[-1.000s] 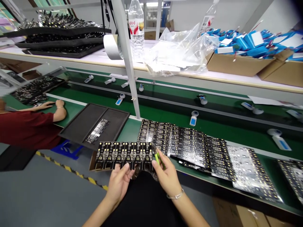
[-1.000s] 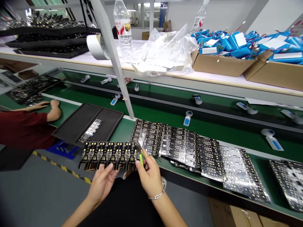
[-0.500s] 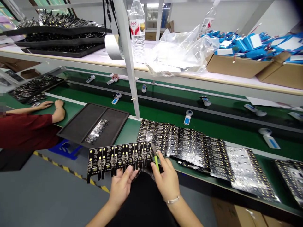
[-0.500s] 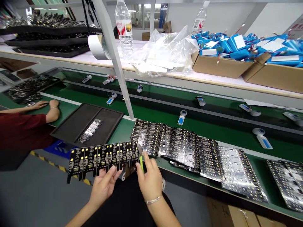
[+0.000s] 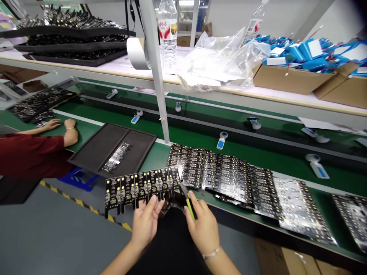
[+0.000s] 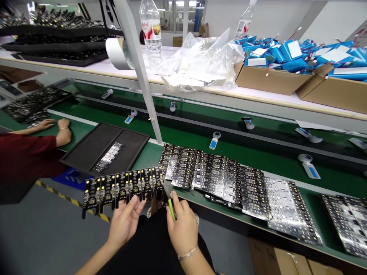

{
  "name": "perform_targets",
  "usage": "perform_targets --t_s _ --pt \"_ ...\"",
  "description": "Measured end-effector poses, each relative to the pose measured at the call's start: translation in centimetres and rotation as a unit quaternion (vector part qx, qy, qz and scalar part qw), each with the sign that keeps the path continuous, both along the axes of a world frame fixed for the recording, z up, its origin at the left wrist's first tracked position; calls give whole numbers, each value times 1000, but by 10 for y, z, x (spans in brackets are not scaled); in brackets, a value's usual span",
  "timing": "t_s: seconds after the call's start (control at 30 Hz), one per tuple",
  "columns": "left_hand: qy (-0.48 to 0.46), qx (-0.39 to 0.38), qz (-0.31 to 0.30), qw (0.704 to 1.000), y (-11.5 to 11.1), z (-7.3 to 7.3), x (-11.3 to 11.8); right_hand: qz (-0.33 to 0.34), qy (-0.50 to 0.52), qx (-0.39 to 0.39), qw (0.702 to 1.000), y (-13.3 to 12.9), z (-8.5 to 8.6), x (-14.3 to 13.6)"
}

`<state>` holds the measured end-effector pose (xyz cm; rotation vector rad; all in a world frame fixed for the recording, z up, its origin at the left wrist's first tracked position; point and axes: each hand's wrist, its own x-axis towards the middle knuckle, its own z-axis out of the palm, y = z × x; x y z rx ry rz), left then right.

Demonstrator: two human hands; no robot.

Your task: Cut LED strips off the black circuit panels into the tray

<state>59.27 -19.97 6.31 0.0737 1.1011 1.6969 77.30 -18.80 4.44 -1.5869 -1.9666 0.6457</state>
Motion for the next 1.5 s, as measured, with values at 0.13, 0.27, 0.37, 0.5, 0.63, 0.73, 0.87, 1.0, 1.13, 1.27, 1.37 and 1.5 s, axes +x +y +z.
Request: perform_targets --t_s 0.13,0.27,0.37,0.5,0.63,0.73,0.87,1.0,1.13,1.27,1.37,1.5 --pt "53 12 44 998 7 -8 -13 -4 -162 36 986 2 -4 6" --pt "147 -10 76 986 16 -25 -67 29 -277 -100 955 10 -25 26" --pt "269 -34 78 959 20 -53 -123 41 -292 -195 935 7 -49 47" --pt "502 -129 -6 855 29 -96 -193 39 -276 -259 925 -8 -72 68" --pt "598 -169 -87 779 76 -113 -254 42 -300 -272 913 -16 -83 72" --pt "637 -181 -145 735 137 -103 -298 51 -310 -276 909 -19 -92 65" --pt "670 -220 -183 685 208 -88 -342 50 -310 -291 904 -24 -98 55" --pt "700 -220 -199 649 232 -96 -323 32 -281 -342 896 -35 -98 57" --pt "713 -141 -269 632 224 -129 -219 1 -235 -355 905 -46 -104 69" --pt "689 -141 -319 635 221 -163 -93 -6 -255 -339 906 -45 -104 71" --pt "664 -192 -304 655 228 -171 -30 6 -284 -324 902 -38 -98 71" --pt "633 -217 -273 691 236 -157 -11 14 -280 -313 907 -37 -95 81"
